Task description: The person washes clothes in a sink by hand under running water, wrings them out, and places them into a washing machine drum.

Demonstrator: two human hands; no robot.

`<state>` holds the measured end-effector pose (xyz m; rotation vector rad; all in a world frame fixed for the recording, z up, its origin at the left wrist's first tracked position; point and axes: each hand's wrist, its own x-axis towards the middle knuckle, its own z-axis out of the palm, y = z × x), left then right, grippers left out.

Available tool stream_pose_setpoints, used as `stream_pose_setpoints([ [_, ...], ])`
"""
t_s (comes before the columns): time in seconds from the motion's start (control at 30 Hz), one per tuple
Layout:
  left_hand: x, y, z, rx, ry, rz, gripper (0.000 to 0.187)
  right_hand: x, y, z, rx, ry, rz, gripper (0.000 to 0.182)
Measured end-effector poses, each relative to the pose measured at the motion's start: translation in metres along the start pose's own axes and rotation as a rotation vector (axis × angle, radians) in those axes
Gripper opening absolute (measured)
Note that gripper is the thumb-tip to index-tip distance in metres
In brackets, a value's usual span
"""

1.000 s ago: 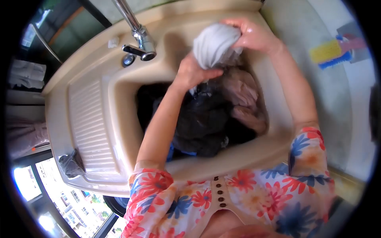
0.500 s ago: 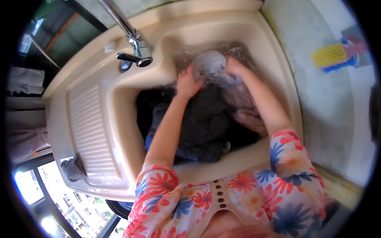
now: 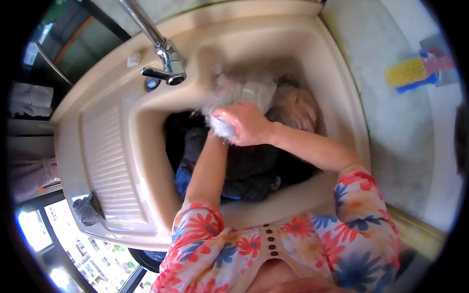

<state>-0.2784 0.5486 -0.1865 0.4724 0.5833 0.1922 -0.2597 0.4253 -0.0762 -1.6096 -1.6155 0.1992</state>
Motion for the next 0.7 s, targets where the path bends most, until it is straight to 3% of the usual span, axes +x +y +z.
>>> stream_pose_setpoints([
  [0.03, -0.003, -0.004, 0.000, 0.068, 0.058, 0.059, 0.034, -0.002, 0.019, 0.011, -0.116, 0.061, -0.043, 0.043],
  [0.1, -0.010, -0.011, -0.003, 0.196, 0.173, 0.185, 0.029, 0.007, 0.065, -0.004, -0.237, 0.212, 0.109, 0.044],
  [0.17, -0.031, 0.005, 0.020, 0.363, 0.199, 0.233, 0.030, -0.007, 0.156, -0.024, -0.326, 0.111, 0.854, 0.051],
  [0.2, -0.052, 0.024, 0.043, 0.468, 0.180, 0.212, 0.034, -0.017, 0.174, -0.043, -0.389, 0.084, 0.890, 0.049],
  [0.23, -0.044, 0.032, 0.030, 0.702, 0.089, 0.281, 0.050, -0.028, 0.183, -0.056, -0.402, 0.146, 0.928, 0.051],
  [0.33, -0.038, 0.007, 0.021, 1.928, 0.231, 0.658, 0.065, -0.037, 0.168, -0.044, -0.640, 0.166, 0.973, 0.051],
  [0.37, -0.048, -0.010, 0.025, 2.228, 0.244, 0.592, 0.070, -0.043, 0.165, -0.033, -0.747, 0.145, 0.983, 0.049],
  [0.4, -0.042, -0.019, 0.021, 2.212, 0.199, 0.511, 0.070, -0.050, 0.171, -0.020, -0.663, 0.042, 0.998, 0.045],
  [0.47, -0.034, -0.031, 0.011, 2.183, 0.108, 0.358, 0.069, -0.063, 0.167, -0.021, -0.732, -0.406, 0.907, 0.039],
  [0.5, -0.030, -0.021, 0.009, 2.040, 0.000, 0.217, 0.067, -0.061, 0.165, -0.024, -0.673, -0.327, 0.937, 0.038],
  [0.6, -0.019, 0.013, -0.015, 0.688, -0.164, -0.099, 0.060, -0.052, 0.146, -0.030, -0.478, -0.148, 0.956, 0.037],
  [0.63, -0.018, 0.015, -0.020, 0.430, -0.117, 0.041, 0.061, -0.039, 0.132, -0.031, -0.417, -0.119, 0.910, 0.038],
  [0.7, -0.013, 0.016, -0.013, 0.078, -0.040, -0.051, 0.076, -0.011, 0.082, -0.028, -0.249, -0.131, 0.747, 0.046],
])
